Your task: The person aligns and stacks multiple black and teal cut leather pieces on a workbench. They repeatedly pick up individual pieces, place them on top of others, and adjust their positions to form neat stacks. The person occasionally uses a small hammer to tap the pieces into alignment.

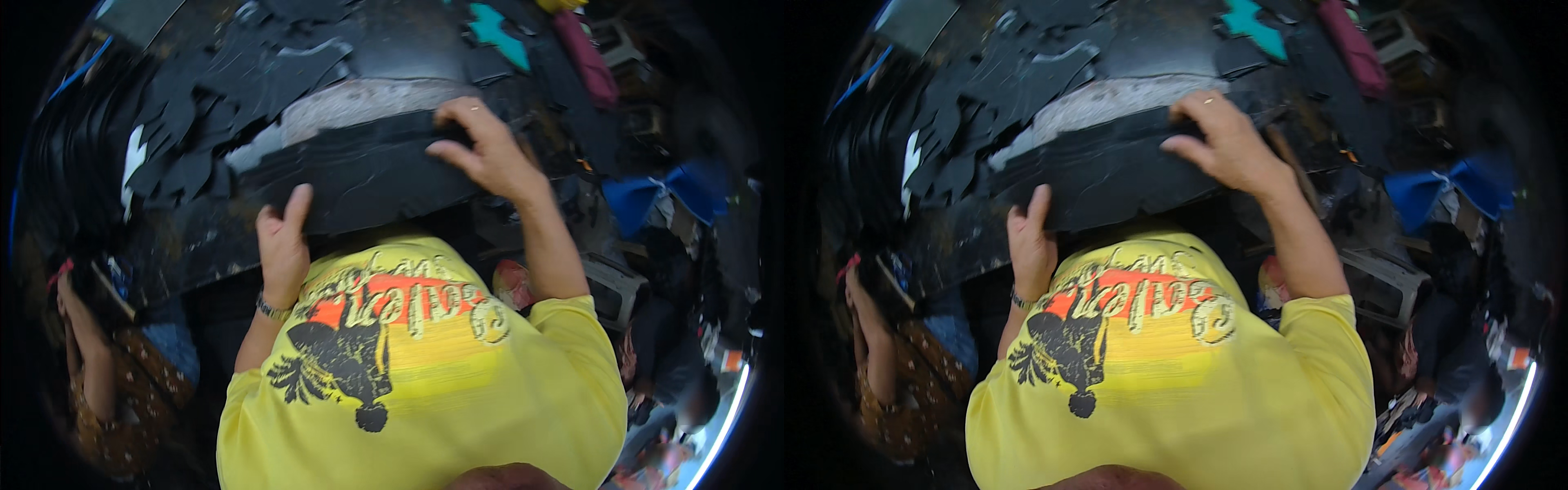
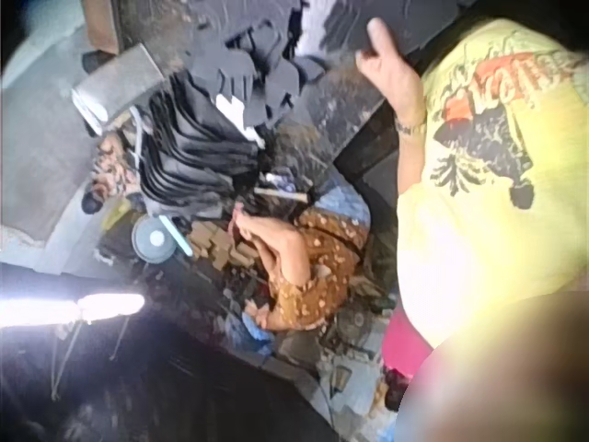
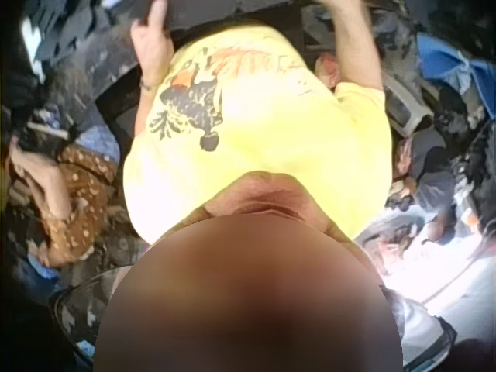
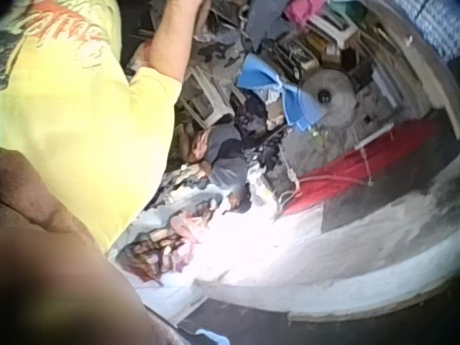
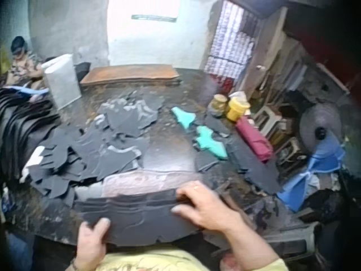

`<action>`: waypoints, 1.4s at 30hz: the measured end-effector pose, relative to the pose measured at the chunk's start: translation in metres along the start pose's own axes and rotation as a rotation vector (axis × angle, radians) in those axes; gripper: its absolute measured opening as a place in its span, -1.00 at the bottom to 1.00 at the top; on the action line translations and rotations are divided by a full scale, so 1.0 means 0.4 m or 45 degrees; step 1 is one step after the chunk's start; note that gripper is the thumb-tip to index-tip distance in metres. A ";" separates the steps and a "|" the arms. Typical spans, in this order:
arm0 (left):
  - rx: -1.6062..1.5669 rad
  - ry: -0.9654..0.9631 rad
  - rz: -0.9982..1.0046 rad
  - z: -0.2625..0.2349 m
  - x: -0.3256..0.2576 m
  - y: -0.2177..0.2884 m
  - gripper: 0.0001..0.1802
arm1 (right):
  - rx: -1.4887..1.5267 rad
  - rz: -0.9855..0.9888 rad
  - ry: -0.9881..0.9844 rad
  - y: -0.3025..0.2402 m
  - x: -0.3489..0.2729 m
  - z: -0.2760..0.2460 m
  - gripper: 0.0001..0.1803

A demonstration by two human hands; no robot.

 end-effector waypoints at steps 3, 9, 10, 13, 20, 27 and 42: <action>-0.391 -0.181 0.250 0.030 0.021 -0.007 -0.80 | -0.173 -0.177 0.031 -0.017 -0.005 -0.001 -0.02; -0.391 -0.216 0.432 0.063 0.069 0.010 -0.80 | -0.104 -0.129 0.093 -0.041 -0.006 -0.001 -0.28; -0.334 -0.145 0.410 0.066 0.083 0.013 -0.80 | -0.129 -0.104 0.083 -0.040 -0.008 -0.007 -0.31; -0.311 -0.194 0.401 0.061 0.110 0.031 -0.79 | -0.184 -0.050 0.155 -0.016 -0.029 -0.048 -0.36; -0.166 -0.183 0.308 -0.003 0.125 0.011 -0.68 | -0.649 0.780 0.454 0.254 -0.213 -0.283 -0.14; 0.059 -0.162 0.420 -0.011 0.128 -0.022 -0.68 | -0.204 1.098 0.431 0.414 -0.309 -0.305 -0.06; 0.133 -0.146 0.458 -0.022 0.133 -0.020 -0.73 | -0.148 0.832 0.898 0.413 -0.330 -0.284 -0.48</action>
Point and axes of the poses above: each hand's wrist, its own x-axis towards the middle knuckle, its own z-axis out of the palm, y = z × x, the point moved 2 cm from there along x, towards the middle knuckle, and after that the axes turned 10 degrees about -y, right-handed, at the moved point
